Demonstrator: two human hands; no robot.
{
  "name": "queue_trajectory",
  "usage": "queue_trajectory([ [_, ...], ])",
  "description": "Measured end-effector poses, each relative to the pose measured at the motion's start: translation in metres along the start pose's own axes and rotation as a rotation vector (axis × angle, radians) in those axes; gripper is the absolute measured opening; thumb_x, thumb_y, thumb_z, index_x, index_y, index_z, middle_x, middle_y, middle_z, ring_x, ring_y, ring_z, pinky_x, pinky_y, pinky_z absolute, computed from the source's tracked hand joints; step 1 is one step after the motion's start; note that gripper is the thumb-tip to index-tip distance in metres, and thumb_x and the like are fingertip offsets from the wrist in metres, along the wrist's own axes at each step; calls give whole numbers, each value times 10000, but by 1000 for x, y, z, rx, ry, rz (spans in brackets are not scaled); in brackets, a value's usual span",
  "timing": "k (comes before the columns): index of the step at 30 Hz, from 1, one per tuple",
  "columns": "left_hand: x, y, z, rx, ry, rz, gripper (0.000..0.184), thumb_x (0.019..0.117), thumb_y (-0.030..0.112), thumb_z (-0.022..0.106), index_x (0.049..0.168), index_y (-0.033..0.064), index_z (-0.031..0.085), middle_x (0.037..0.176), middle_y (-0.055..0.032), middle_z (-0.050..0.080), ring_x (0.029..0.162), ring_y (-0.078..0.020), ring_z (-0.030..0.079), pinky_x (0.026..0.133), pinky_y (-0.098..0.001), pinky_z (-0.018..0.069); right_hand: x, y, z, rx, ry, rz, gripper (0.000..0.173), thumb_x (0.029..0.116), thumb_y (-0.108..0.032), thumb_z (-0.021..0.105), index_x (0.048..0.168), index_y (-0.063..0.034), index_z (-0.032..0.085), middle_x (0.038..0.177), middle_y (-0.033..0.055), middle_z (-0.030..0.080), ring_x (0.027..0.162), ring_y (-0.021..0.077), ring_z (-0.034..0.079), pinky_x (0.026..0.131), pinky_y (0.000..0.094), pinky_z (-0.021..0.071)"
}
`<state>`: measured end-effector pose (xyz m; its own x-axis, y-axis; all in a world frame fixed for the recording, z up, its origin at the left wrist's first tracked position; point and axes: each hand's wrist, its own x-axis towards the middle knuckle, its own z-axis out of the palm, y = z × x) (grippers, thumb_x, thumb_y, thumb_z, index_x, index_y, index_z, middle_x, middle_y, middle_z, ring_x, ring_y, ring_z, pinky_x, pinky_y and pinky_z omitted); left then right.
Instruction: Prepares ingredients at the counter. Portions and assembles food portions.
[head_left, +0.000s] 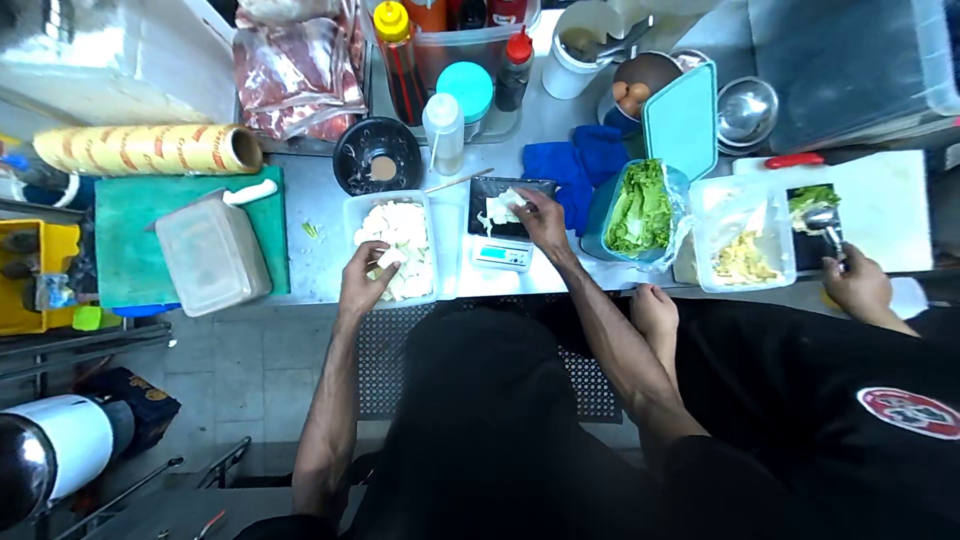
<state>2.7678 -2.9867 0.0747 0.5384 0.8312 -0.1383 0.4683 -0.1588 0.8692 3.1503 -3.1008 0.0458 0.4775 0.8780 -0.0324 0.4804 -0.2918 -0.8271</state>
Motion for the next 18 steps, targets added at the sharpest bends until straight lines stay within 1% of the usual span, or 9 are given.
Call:
queue_trajectory([
  [3, -4, 1, -6, -218, 23, -34, 426, 912, 92, 773, 1297, 121, 594, 1032, -63, 687, 873, -175, 695, 790, -362, 616, 5, -1, -9, 101, 34, 106, 373, 1012, -257, 653, 1344, -88, 667, 1040, 140, 736, 770, 196, 702, 758, 402, 603],
  [6, -5, 0, -7, -373, 49, -61, 308, 941, 52, 720, 1241, 82, 656, 1117, -68, 699, 924, -191, 703, 836, -380, 618, 6, 5, -19, 247, 1, 152, 361, 1006, -221, 659, 1317, -38, 665, 1033, 129, 745, 788, 176, 713, 769, 388, 614],
  [8, -4, 1, -5, -452, 79, -64, 287, 953, 43, 694, 1237, 62, 653, 1150, -77, 689, 964, -205, 699, 865, -405, 613, 4, 8, -26, 252, 101, 157, 328, 1004, -209, 657, 1279, -34, 682, 1076, 134, 737, 826, 184, 721, 785, 390, 622],
  [10, -2, 2, -2, -488, 112, -60, 282, 971, 62, 674, 1251, 64, 646, 1169, -78, 685, 967, -207, 700, 863, -410, 612, 1, 13, -28, 56, 239, 79, 317, 1019, -234, 634, 1286, -74, 696, 1164, 144, 701, 909, 195, 709, 818, 366, 607],
  [12, 1, 3, 1, -509, 134, -75, 278, 995, 89, 649, 1272, 73, 638, 1156, -76, 682, 946, -199, 692, 834, -406, 611, -3, 20, -24, -159, 264, -69, 303, 1029, -226, 605, 1274, -80, 705, 1234, 171, 666, 1034, 238, 680, 882, 366, 582],
  [14, 4, 6, 6, -545, 149, -99, 274, 1018, 99, 618, 1291, 85, 630, 1127, -71, 694, 902, -182, 697, 793, -386, 614, -9, 27, -18, -303, 118, -165, 320, 1004, -223, 632, 1272, -63, 702, 1316, 198, 622, 1185, 347, 610, 1028, 467, 512],
  [15, 6, 8, 7, -578, 160, -117, 271, 1025, 104, 610, 1295, 92, 626, 1122, -70, 706, 884, -171, 705, 784, -368, 615, -12, 31, -14, -341, 39, -191, 328, 986, -235, 658, 1259, -62, 714, 1347, 202, 610, 1213, 387, 582, 1058, 505, 478],
  [16, 7, 10, 8, -623, 177, -140, 268, 1028, 112, 607, 1295, 99, 627, 1122, -67, 703, 875, -162, 701, 782, -352, 611, -16, 35, -11, -364, -18, -196, 329, 983, -258, 667, 1252, -77, 724, 1392, 183, 595, 1246, 392, 559, 1083, 511, 451],
  [18, 7, 14, 8, -724, 221, -195, 244, 1034, 141, 601, 1274, 111, 633, 1138, -58, 687, 904, -155, 690, 807, -348, 603, -24, 39, -9, -385, -26, -172, 323, 1011, -297, 622, 1255, -115, 731, 1451, 116, 587, 1299, 357, 546, 1120, 492, 422],
])
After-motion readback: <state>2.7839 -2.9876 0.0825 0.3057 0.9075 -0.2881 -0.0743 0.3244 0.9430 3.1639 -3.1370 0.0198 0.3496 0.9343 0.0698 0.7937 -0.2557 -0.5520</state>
